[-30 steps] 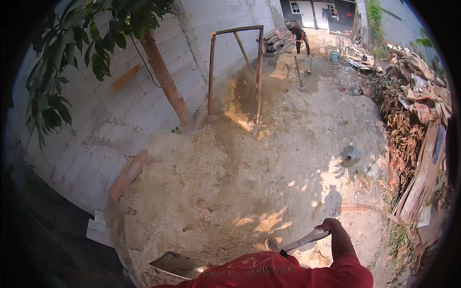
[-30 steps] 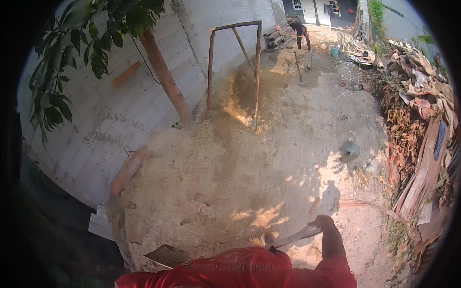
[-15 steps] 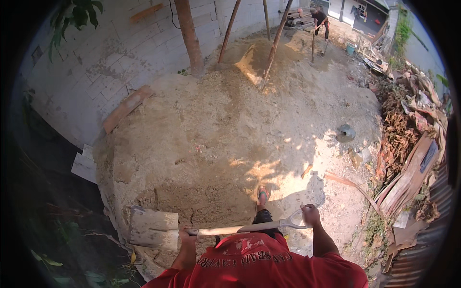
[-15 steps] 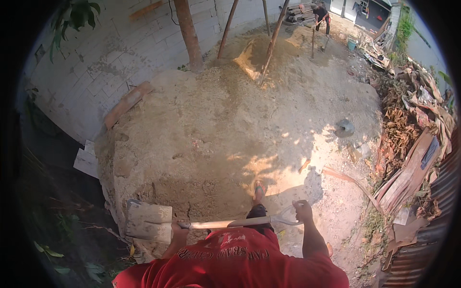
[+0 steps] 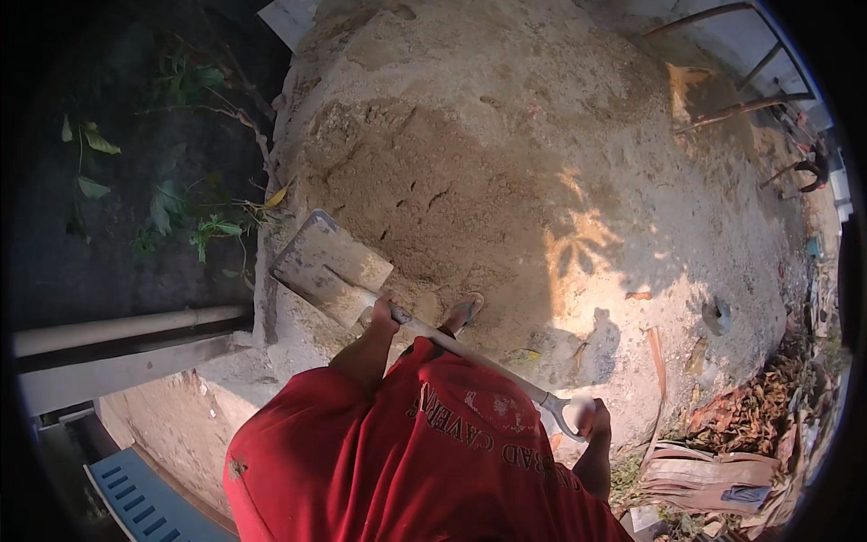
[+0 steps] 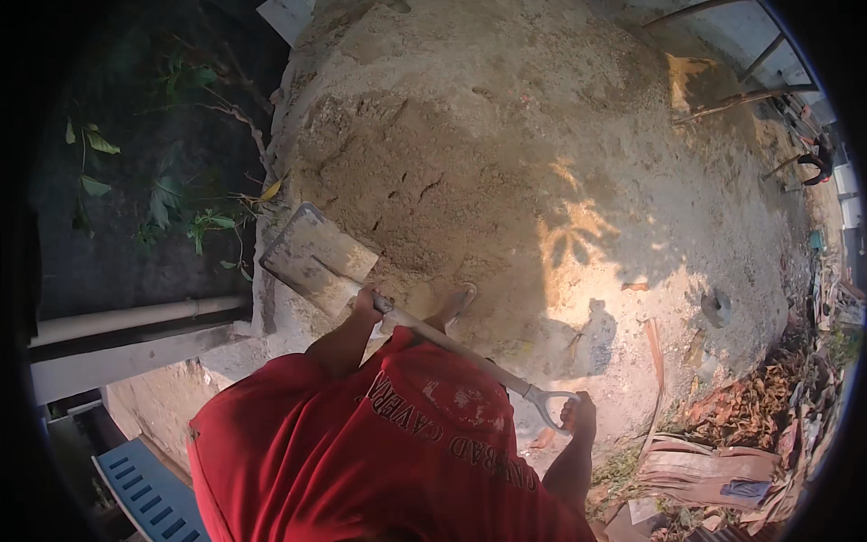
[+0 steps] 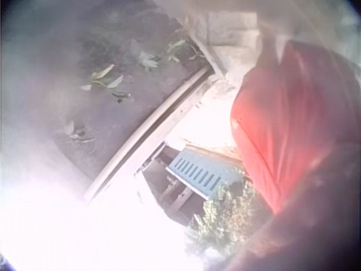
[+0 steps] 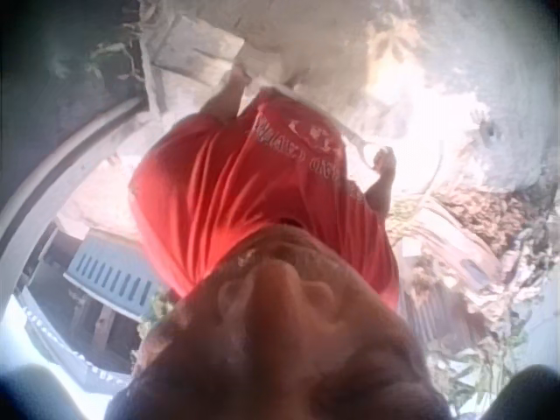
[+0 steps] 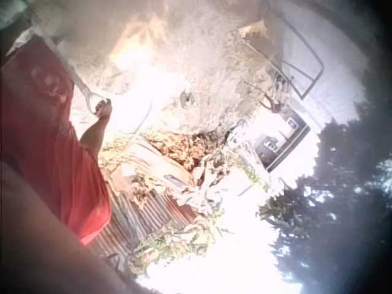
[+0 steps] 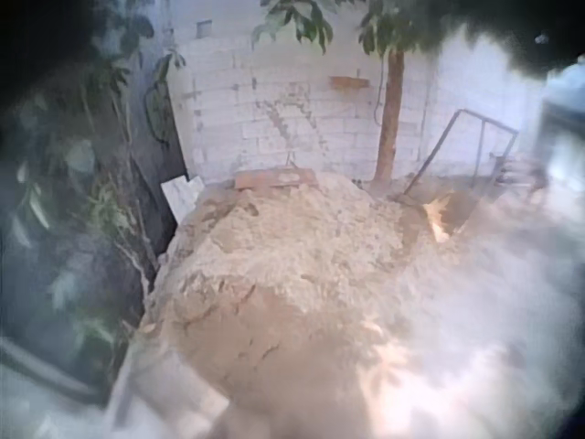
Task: The person uses a shovel to scoop sand from a pile and toss it against a mesh screen leaning against a wooden frame.
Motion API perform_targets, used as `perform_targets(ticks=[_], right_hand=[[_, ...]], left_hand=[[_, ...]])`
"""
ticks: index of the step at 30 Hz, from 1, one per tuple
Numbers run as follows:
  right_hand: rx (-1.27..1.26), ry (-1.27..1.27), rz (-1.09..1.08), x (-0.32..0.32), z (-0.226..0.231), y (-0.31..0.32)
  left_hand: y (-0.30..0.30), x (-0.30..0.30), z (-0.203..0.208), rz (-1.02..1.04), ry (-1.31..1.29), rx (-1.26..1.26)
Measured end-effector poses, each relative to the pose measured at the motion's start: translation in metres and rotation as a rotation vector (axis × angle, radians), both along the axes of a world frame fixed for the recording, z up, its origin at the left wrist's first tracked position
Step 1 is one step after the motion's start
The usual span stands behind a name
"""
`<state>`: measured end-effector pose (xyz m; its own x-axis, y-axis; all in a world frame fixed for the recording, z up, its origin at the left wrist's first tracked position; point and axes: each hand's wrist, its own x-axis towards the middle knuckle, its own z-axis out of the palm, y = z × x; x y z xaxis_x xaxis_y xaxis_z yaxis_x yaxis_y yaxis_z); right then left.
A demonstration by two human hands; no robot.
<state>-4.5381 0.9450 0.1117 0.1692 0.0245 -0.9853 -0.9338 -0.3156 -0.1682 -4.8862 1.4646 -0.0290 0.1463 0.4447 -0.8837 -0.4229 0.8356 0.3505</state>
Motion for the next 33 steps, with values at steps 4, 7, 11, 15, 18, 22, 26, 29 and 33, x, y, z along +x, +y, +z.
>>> perform_targets(ticks=[4,7,11,15,18,22,26,29,33], right_hand=[[-0.084,-0.069,0.113,-0.007,0.004,-0.021],[-0.086,-0.061,0.191,-0.019,-0.013,-0.027],[-0.124,-0.082,0.121,-0.089,-0.040,-0.068],[-0.209,-0.065,0.027,-0.195,-0.060,-0.130],[-0.249,0.097,-0.170,-0.277,-0.078,-0.201],[-0.414,0.039,-0.306,-0.365,-0.038,-0.215],[-0.585,-0.015,-0.367,-0.436,0.011,-0.184],[-0.704,0.050,-0.402,-0.476,0.038,-0.117],[-0.728,0.089,-0.425,-0.484,0.021,0.037]], left_hand=[[-0.058,-0.040,0.007,0.070,0.054,-0.072],[-0.079,-0.084,-0.004,0.050,0.003,-0.040],[-0.114,-0.125,-0.003,-0.021,0.048,-0.036],[-0.141,-0.182,-0.033,-0.029,0.121,-0.067],[-0.156,-0.184,-0.057,-0.104,0.255,-0.132],[-0.171,-0.173,-0.067,-0.279,0.319,-0.179],[-0.154,-0.174,-0.091,-0.323,0.250,-0.237],[-0.111,-0.167,-0.111,-0.367,0.291,-0.266],[-0.010,-0.186,-0.211,-0.441,0.188,-0.211]])
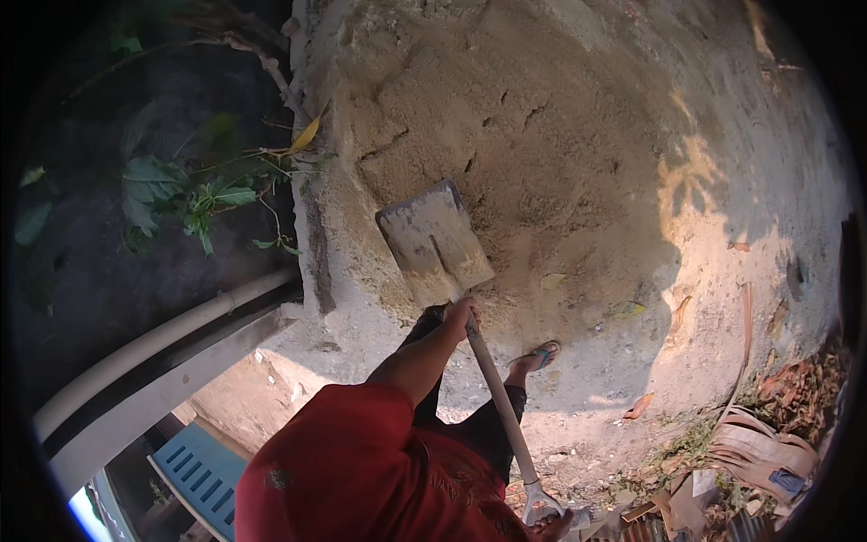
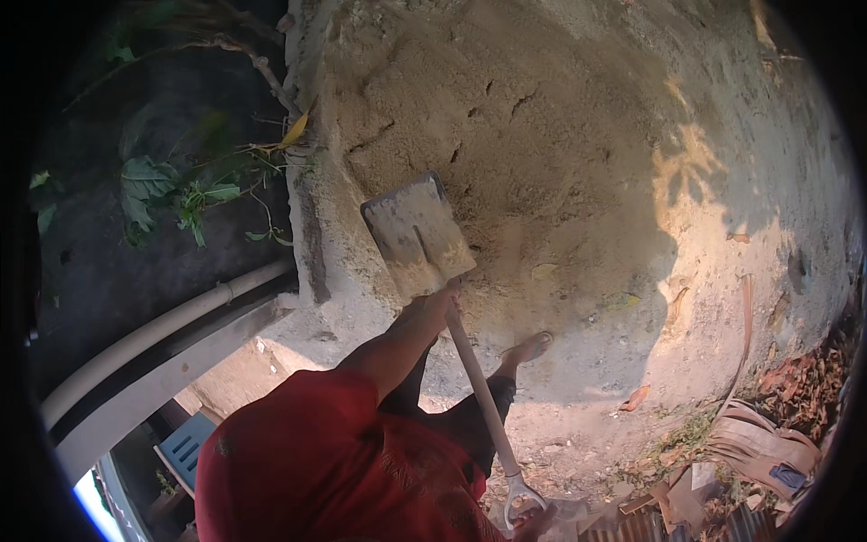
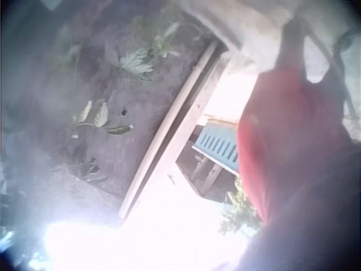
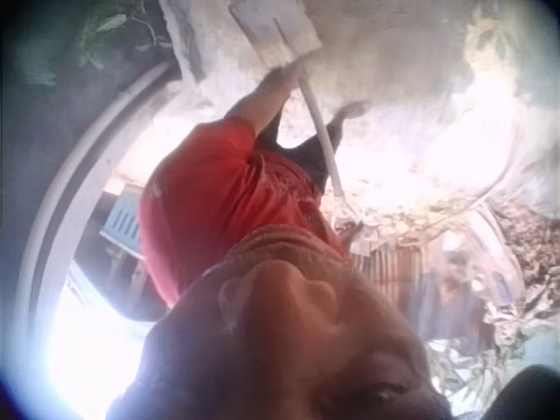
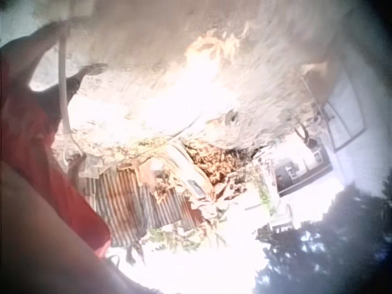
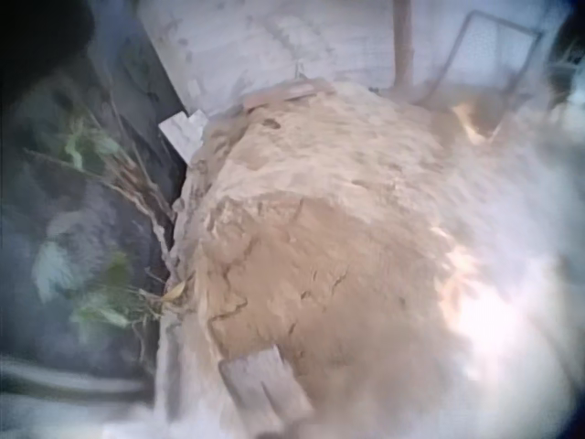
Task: The person uses a shovel to scoop sand from a pile and toss it against a mesh screen leaning against a wooden frame.
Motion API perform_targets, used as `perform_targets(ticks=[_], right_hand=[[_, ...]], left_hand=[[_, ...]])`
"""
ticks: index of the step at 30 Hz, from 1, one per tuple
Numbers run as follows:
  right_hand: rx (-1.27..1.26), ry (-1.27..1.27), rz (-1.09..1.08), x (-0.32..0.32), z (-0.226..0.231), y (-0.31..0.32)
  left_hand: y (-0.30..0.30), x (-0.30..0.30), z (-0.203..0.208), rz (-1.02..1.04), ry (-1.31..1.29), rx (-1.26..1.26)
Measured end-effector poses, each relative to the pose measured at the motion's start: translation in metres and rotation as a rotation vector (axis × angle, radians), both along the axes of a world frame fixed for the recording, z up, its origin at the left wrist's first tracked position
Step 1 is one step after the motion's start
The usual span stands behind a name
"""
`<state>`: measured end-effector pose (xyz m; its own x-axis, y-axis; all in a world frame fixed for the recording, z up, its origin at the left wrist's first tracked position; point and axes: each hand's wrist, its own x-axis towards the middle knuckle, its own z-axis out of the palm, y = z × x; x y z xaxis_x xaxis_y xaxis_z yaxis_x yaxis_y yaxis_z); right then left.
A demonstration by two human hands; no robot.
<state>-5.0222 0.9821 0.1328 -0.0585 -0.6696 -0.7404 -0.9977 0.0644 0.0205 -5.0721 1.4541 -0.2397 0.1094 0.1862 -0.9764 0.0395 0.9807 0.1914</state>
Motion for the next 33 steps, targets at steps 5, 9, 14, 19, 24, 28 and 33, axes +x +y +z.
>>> perform_targets(ticks=[5,9,14,19,24,28,33], right_hand=[[0.428,-0.028,-0.301,0.000,-0.148,0.281],[0.519,-0.226,0.107,-0.009,-0.243,0.375],[0.522,-0.110,0.313,-0.015,-0.314,0.363],[0.404,-0.192,-0.154,0.011,-0.331,0.378],[0.154,-0.308,0.027,0.066,-0.298,0.327],[-0.096,-0.338,0.185,0.123,-0.223,0.251],[-0.076,-0.304,0.554,0.232,-0.105,0.189]], left_hand=[[0.361,0.078,-0.011,-0.116,0.048,0.266],[0.487,0.109,-0.037,-0.249,0.125,0.309],[0.485,0.109,-0.076,-0.049,0.023,0.314],[0.473,0.099,-0.074,-0.019,-0.045,0.349],[0.415,0.101,-0.050,0.055,-0.082,0.204],[0.319,0.092,-0.010,0.194,-0.203,0.032],[0.211,0.047,0.046,0.309,-0.073,-0.053]])
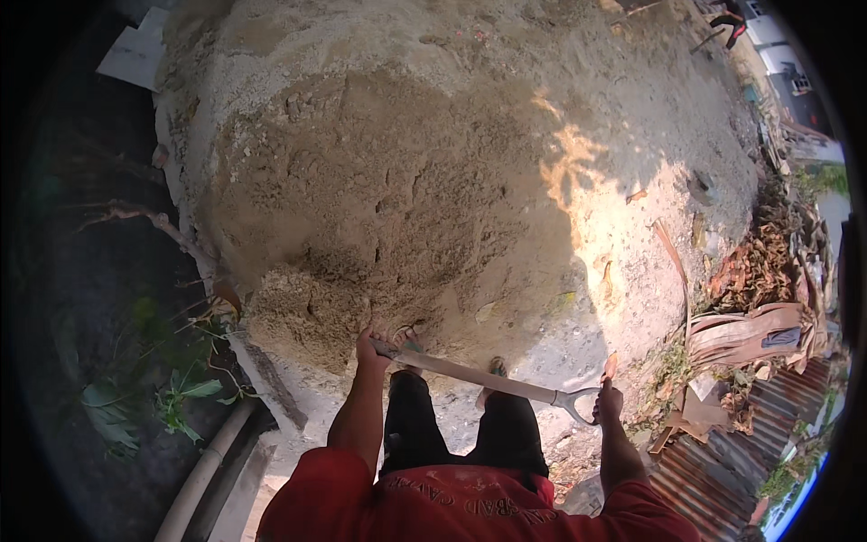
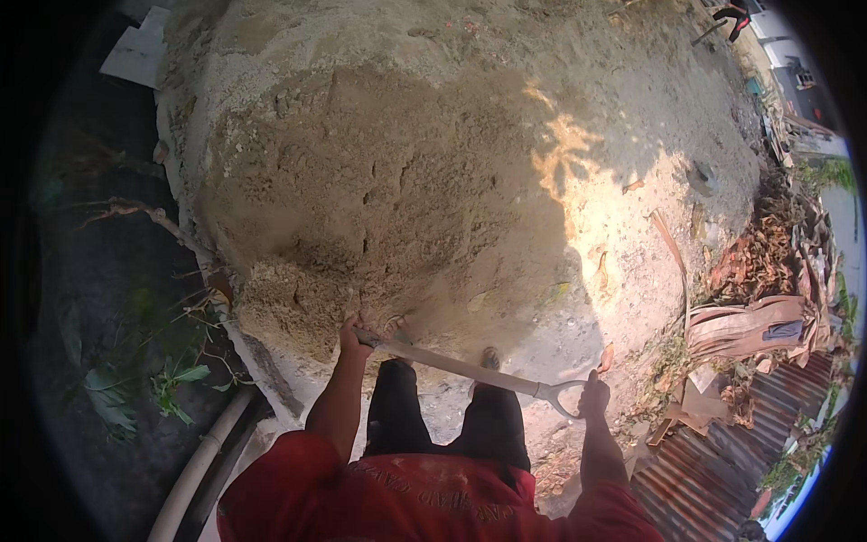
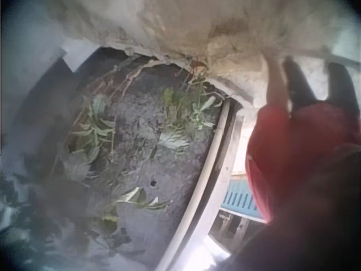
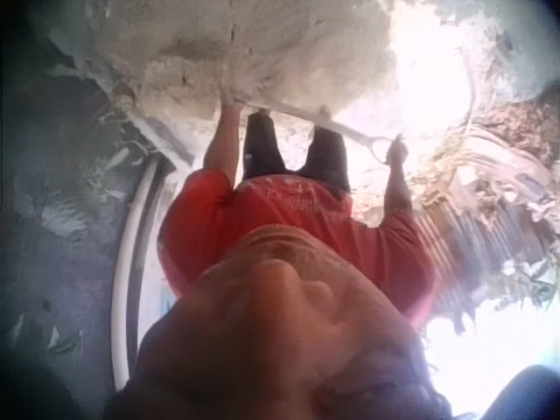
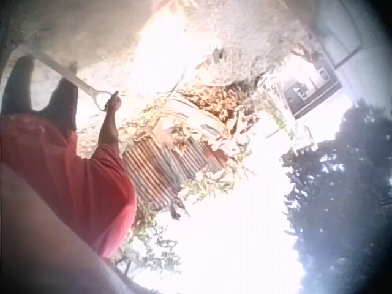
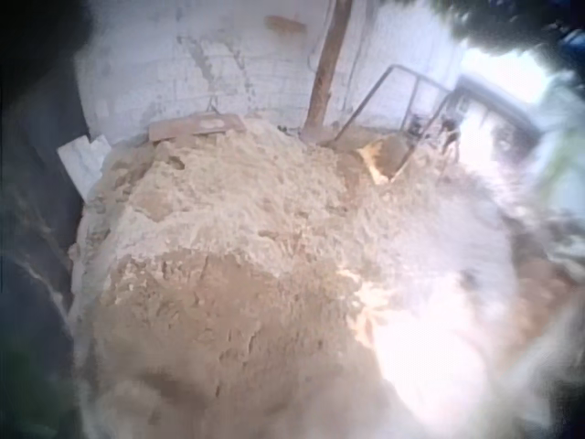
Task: The person uses a shovel to scoop sand from a pile and toss it against a mesh screen leaning against a wooden frame.
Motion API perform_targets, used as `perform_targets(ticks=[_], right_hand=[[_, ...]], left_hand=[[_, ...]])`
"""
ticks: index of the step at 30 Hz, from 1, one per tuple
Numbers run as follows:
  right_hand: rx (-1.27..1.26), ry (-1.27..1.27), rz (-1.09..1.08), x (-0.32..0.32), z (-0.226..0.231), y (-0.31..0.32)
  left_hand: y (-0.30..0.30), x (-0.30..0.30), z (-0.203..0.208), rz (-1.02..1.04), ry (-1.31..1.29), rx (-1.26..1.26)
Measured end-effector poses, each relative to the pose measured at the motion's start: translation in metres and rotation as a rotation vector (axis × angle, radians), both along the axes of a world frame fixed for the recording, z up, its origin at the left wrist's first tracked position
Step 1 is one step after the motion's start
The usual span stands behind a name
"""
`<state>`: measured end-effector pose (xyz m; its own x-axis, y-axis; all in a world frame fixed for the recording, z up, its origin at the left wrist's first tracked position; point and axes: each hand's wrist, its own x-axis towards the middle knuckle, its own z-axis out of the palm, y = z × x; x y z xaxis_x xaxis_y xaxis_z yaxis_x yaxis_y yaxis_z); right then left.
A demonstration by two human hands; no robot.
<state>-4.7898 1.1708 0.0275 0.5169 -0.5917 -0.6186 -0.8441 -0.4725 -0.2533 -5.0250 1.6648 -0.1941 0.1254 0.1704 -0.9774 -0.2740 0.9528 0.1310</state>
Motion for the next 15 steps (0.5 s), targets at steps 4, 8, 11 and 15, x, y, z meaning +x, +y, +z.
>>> perform_targets(ticks=[4,8,11,15], right_hand=[[-0.128,0.112,0.183,0.073,0.071,-0.022],[-0.153,0.149,0.389,0.162,0.099,-0.026],[-0.051,0.197,0.368,0.242,0.109,-0.024],[0.407,0.246,0.312,0.375,0.103,-0.051]], left_hand=[[-0.060,0.005,0.046,-0.006,0.004,0.006],[-0.089,0.040,0.075,0.070,0.060,0.005],[-0.091,0.106,0.103,0.061,0.098,0.025],[-0.076,0.245,0.121,-0.126,0.192,0.067]])
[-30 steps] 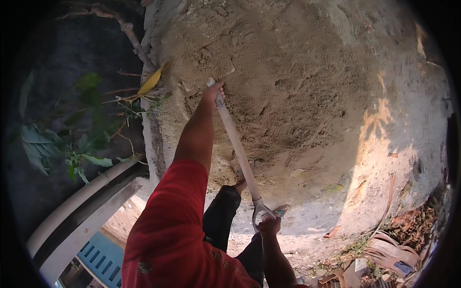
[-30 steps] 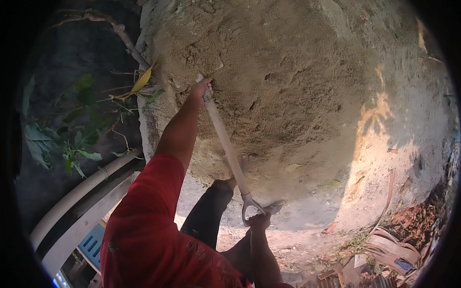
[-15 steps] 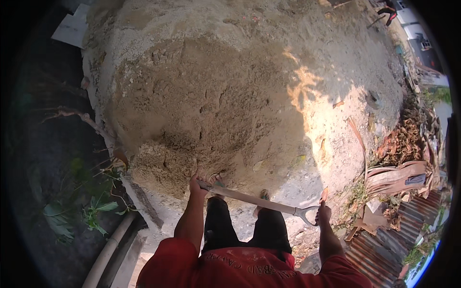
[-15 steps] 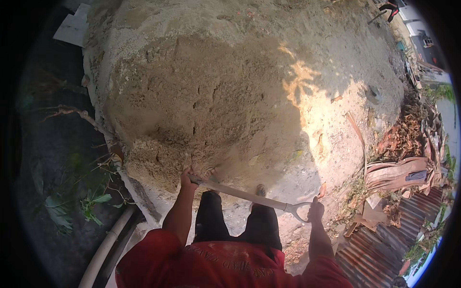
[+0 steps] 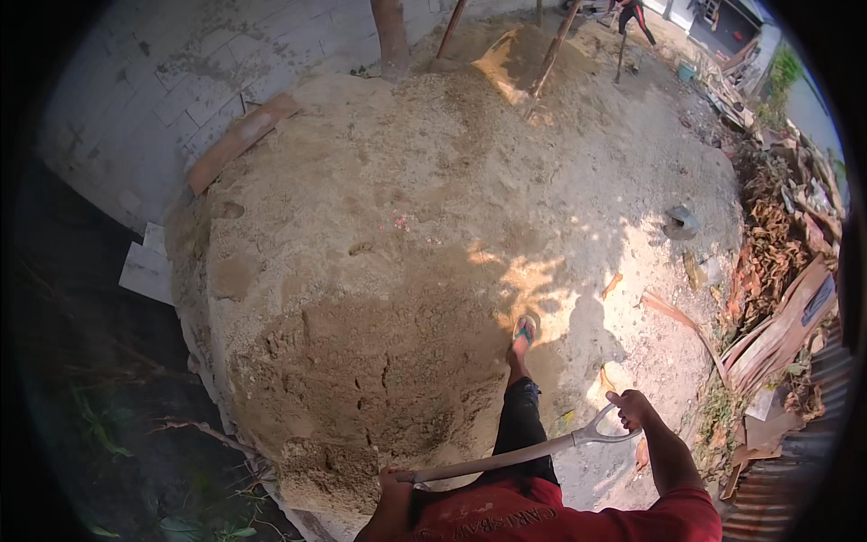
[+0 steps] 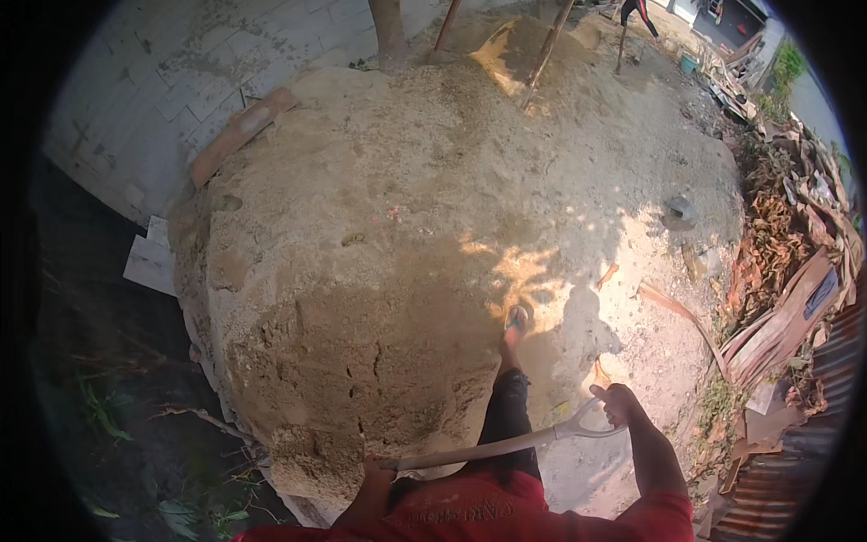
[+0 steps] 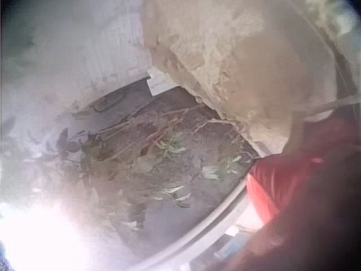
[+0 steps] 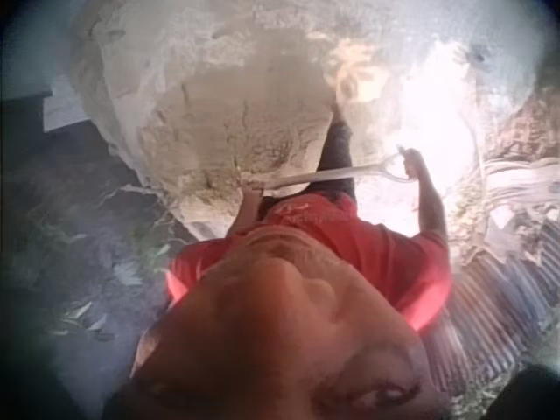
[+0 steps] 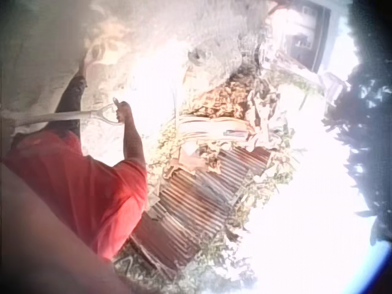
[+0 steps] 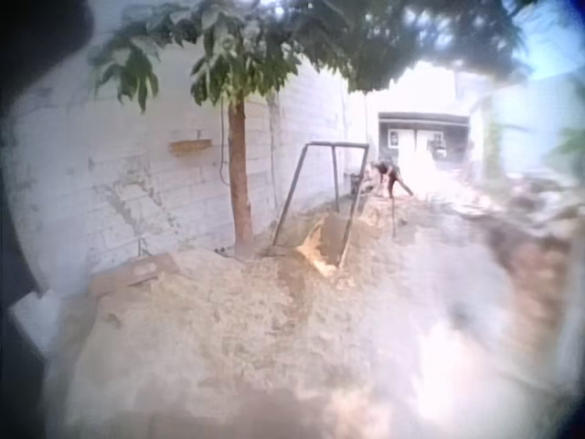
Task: The person uses a shovel to scoop sand from a pile and toss it against a mesh screen leaning against a wooden frame.
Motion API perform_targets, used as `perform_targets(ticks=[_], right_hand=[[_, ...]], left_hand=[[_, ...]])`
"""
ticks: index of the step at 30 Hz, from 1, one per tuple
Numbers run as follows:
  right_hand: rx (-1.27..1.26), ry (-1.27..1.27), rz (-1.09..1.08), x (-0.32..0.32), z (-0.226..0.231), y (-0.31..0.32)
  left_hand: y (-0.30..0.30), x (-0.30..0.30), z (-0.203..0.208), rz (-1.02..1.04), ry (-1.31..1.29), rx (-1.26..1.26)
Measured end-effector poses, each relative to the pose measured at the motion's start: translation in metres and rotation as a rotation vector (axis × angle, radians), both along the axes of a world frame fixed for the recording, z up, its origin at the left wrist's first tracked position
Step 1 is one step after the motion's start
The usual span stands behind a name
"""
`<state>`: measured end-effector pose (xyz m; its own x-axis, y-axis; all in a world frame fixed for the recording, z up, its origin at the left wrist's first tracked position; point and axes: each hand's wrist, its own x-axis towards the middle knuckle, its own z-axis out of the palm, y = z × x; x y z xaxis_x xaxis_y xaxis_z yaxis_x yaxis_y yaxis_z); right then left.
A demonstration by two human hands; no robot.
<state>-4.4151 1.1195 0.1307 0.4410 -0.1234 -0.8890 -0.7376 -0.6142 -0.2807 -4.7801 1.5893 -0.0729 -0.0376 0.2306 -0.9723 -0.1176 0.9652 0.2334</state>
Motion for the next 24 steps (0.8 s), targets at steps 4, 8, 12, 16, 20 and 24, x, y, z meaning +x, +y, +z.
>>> perform_targets(ticks=[4,8,12,16,20,24], right_hand=[[0.115,0.030,-0.047,0.127,-0.023,-0.043],[0.179,-0.021,-0.382,0.196,-0.007,-0.045],[0.464,-0.059,-0.767,0.277,0.015,0.005],[1.125,0.174,-0.553,0.403,0.077,0.125],[1.215,0.145,-0.397,0.466,0.083,0.142],[0.540,-0.840,0.793,0.458,0.017,0.067]], left_hand=[[0.062,0.204,-0.016,-0.079,0.140,0.005],[0.136,0.452,0.047,-0.273,0.014,0.238],[0.117,0.883,0.252,-0.674,-0.507,0.601],[0.107,1.114,0.500,-0.795,-0.365,1.201],[0.100,1.152,0.593,-0.941,-0.340,1.495],[0.106,1.080,0.525,-0.880,-0.502,1.585]])
